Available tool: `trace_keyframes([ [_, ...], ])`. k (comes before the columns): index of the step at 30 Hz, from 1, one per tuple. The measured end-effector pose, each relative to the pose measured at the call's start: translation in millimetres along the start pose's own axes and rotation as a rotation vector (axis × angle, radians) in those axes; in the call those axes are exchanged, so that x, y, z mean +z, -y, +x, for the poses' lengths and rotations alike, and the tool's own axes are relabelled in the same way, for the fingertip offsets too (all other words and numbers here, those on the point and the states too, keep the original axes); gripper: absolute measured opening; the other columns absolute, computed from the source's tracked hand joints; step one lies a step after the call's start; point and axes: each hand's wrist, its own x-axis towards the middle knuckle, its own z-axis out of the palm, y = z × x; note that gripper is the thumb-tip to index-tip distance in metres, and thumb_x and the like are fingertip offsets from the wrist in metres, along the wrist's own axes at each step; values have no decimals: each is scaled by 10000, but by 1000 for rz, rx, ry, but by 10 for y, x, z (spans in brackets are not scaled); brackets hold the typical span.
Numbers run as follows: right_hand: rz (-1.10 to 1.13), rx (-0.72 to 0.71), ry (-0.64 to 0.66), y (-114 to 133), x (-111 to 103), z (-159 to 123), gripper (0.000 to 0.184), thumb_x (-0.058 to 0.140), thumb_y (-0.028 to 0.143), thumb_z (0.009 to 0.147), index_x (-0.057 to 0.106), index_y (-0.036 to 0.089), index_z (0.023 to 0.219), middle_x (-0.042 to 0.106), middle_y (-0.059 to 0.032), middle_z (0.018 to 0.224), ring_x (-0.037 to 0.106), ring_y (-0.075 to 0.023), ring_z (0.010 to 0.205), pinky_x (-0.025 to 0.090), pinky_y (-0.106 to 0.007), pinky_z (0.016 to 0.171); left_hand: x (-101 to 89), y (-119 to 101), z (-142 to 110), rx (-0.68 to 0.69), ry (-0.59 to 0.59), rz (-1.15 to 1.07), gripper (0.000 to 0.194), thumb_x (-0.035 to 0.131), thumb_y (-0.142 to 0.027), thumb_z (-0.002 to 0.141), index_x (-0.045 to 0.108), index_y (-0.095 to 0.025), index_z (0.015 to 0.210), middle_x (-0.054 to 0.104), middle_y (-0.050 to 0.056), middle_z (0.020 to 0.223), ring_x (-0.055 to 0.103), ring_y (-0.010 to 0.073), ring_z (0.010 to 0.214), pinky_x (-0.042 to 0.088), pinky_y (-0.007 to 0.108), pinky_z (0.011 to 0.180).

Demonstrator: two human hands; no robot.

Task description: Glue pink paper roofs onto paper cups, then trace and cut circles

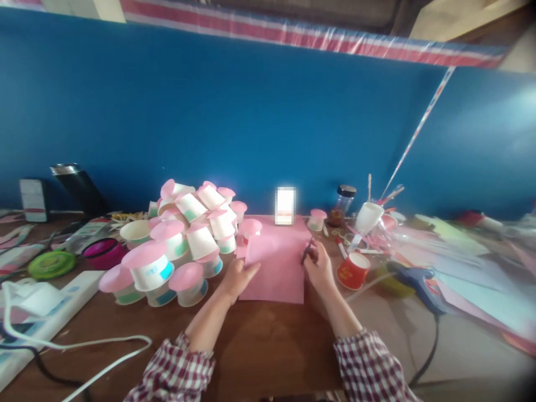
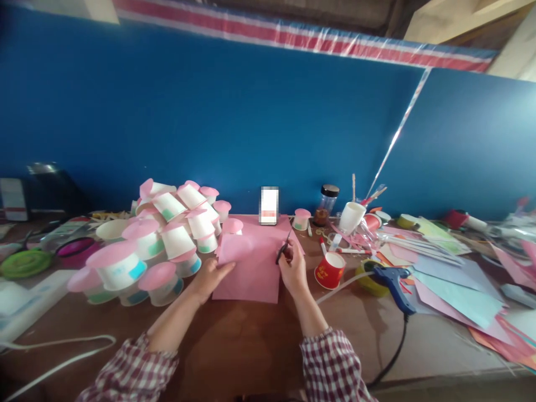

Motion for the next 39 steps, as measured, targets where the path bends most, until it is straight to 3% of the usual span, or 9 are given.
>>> trace_keyframes([
  [5, 54, 125, 29, 73, 61, -94, 466, 638, 397, 757, 511, 190, 1155, 591, -16, 795, 553, -152, 654, 458, -260, 568, -80, -172, 189, 57, -199, -143, 415, 693, -444, 656, 692, -124, 920, 713, 86, 860, 638, 231, 836, 475, 330, 766],
  [11, 93, 148, 272, 313, 67, -282, 396, 612, 437, 802, 553, 222, 1130, 540, 6, 774, 495, -134, 656, 408, -230, 564, -175, -530, 452, 91, -429, -280, 431, 724, -456, 588, 664, -125, 857, 667, 40, 733, 619, 203, 777, 466, 307, 722],
  [15, 106, 164, 485, 412, 64, -340, 344, 639, 391, 783, 598, 223, 1081, 552, 10, 752, 481, -137, 642, 385, -233, 555, -219, -598, 506, 81, -506, -348, 378, 725, -430, 585, 639, -157, 833, 630, 5, 704, 603, 175, 744, 453, 284, 680],
  [22, 56, 195, 622, 392, 137, -351, 363, 682, 328, 740, 640, 188, 1072, 608, 2, 745, 531, -157, 680, 413, -261, 618, -245, -382, 470, -13, -419, -415, 415, 791, -411, 508, 638, -141, 785, 618, -1, 683, 579, 144, 683, 430, 263, 632],
  [30, 87, 203, 667, 342, 135, -359, 421, 647, 378, 791, 616, 137, 1134, 602, -18, 777, 524, -142, 693, 413, -259, 625, -127, -230, 453, -64, -326, -427, 374, 813, -407, 506, 619, -145, 689, 561, -37, 553, 519, 108, 549, 377, 241, 539],
  [39, 38, 202, 657, 313, 148, -348, 482, 674, 397, 764, 613, 121, 1155, 659, -69, 882, 592, -191, 785, 469, -288, 682, -80, -210, 425, -44, -227, -447, 334, 794, -396, 557, 616, -143, 683, 585, -20, 582, 519, 109, 539, 373, 246, 528],
])
